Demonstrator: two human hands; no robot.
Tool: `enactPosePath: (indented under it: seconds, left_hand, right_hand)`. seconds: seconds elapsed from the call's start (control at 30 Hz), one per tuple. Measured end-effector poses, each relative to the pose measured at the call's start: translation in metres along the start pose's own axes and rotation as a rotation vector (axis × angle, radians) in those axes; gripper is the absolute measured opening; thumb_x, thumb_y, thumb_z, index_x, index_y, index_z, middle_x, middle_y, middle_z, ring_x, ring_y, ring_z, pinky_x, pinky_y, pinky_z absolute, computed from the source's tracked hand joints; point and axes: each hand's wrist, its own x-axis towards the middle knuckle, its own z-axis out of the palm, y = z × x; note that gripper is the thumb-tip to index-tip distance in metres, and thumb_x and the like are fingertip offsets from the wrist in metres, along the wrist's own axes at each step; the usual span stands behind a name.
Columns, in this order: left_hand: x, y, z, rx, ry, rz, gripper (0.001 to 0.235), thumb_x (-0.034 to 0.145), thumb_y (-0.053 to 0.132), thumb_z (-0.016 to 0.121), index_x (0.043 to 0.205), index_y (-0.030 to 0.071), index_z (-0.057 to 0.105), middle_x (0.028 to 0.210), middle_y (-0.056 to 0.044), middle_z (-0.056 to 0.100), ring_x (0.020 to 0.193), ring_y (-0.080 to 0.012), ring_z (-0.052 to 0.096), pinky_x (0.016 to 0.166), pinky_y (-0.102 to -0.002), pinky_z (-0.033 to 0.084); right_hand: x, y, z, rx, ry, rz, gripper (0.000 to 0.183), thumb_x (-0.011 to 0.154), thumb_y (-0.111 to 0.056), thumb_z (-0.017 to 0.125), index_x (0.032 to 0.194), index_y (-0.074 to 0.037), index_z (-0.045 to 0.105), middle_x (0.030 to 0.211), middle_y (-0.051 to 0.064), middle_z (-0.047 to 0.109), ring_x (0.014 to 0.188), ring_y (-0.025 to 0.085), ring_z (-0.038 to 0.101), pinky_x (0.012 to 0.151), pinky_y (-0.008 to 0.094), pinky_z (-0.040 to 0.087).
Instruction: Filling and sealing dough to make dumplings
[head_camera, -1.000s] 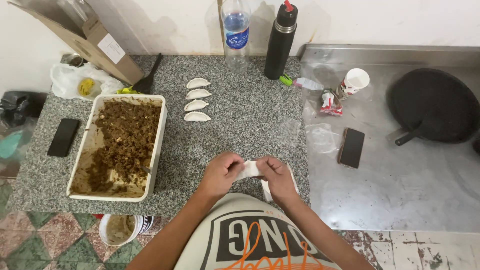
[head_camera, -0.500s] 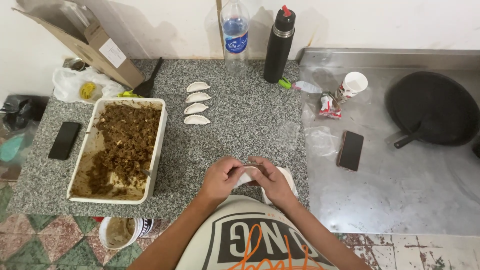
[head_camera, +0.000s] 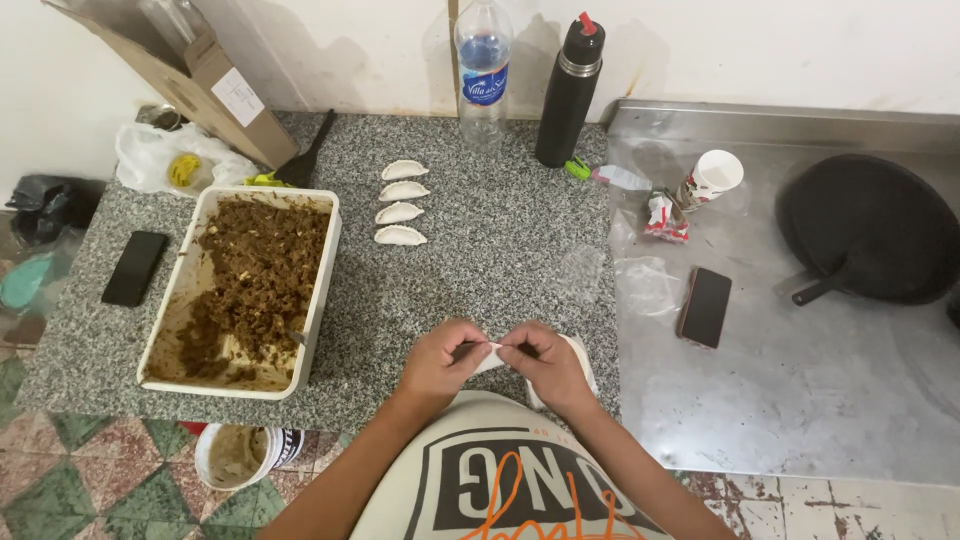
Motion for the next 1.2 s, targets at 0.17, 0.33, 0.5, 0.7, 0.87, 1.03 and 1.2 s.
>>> enactPosePath:
  seconds: [0.17,0.33,0.5,0.7,0.87,1.03,1.2]
  left_hand:
    - [-0.005,-0.014,0.009,-0.149,-0.038,-0.072,0.014,0.094,0.020,0.070,0.101,0.008,0.071,0.090,-0.015,0.075,0.088,-0.0249,0.069,0.083,-0.042,0.054]
    - [-0.008,0.001,0.003,-0.066,-0.074,-0.113,0.013,0.093,0.021,0.071,0.097,0.009,0.074,0.088,-0.016,0.076,0.086,-0.0271,0.073,0.081,-0.042,0.055]
    - [-0.014,-0.002,0.007,-0.061,-0.013,-0.185,0.012,0.092,0.024,0.073,0.097,0.013,0.076,0.089,-0.009,0.079,0.089,-0.0241,0.075,0.082,-0.039,0.055]
    - [-0.006,-0.015,0.009,-0.278,0.028,-0.237,0.014,0.092,0.021,0.073,0.100,0.009,0.075,0.081,-0.005,0.074,0.076,-0.0117,0.060,0.068,-0.028,0.049]
    - [-0.006,-0.010,0.006,-0.324,0.033,-0.244,0.020,0.090,0.022,0.077,0.104,0.008,0.074,0.081,-0.007,0.074,0.074,-0.0122,0.059,0.065,-0.027,0.048]
    - [-0.002,-0.011,-0.001,-0.295,-0.063,-0.217,0.019,0.097,0.024,0.068,0.106,0.008,0.070,0.084,-0.006,0.071,0.074,-0.0148,0.059,0.065,-0.027,0.046]
    - [-0.003,0.017,-0.003,0.031,-0.175,-0.148,0.025,0.105,0.029,0.052,0.121,0.011,0.059,0.100,-0.025,0.072,0.090,-0.0490,0.069,0.076,-0.054,0.053]
  right_hand:
    - [-0.004,-0.003,0.004,0.136,0.004,0.077,0.013,0.089,-0.006,0.078,0.099,0.002,0.074,0.082,0.009,0.062,0.081,0.018,0.061,0.073,0.032,0.057]
    - [-0.006,0.005,0.002,0.132,-0.049,0.114,0.017,0.089,-0.002,0.076,0.104,0.005,0.072,0.080,0.009,0.061,0.078,0.016,0.063,0.068,0.032,0.057]
    - [-0.007,0.001,0.000,0.217,-0.087,0.162,0.029,0.093,-0.001,0.069,0.121,0.002,0.063,0.090,0.008,0.060,0.085,0.019,0.062,0.076,0.035,0.057]
    - [-0.006,-0.034,0.005,0.284,-0.040,0.162,0.042,0.087,0.001,0.074,0.128,0.003,0.063,0.088,0.005,0.055,0.082,0.014,0.059,0.075,0.030,0.057]
    - [-0.009,-0.023,0.004,0.310,-0.037,0.171,0.039,0.087,0.004,0.073,0.124,0.004,0.064,0.088,0.006,0.053,0.082,0.015,0.059,0.074,0.031,0.057]
    - [-0.008,-0.036,0.005,0.291,-0.077,0.185,0.047,0.083,0.004,0.074,0.129,0.005,0.063,0.085,0.007,0.056,0.079,0.015,0.061,0.072,0.029,0.056]
    - [-0.003,-0.044,0.012,0.223,0.039,0.209,0.015,0.091,-0.006,0.074,0.101,0.006,0.074,0.094,0.019,0.071,0.085,0.020,0.065,0.075,0.036,0.057]
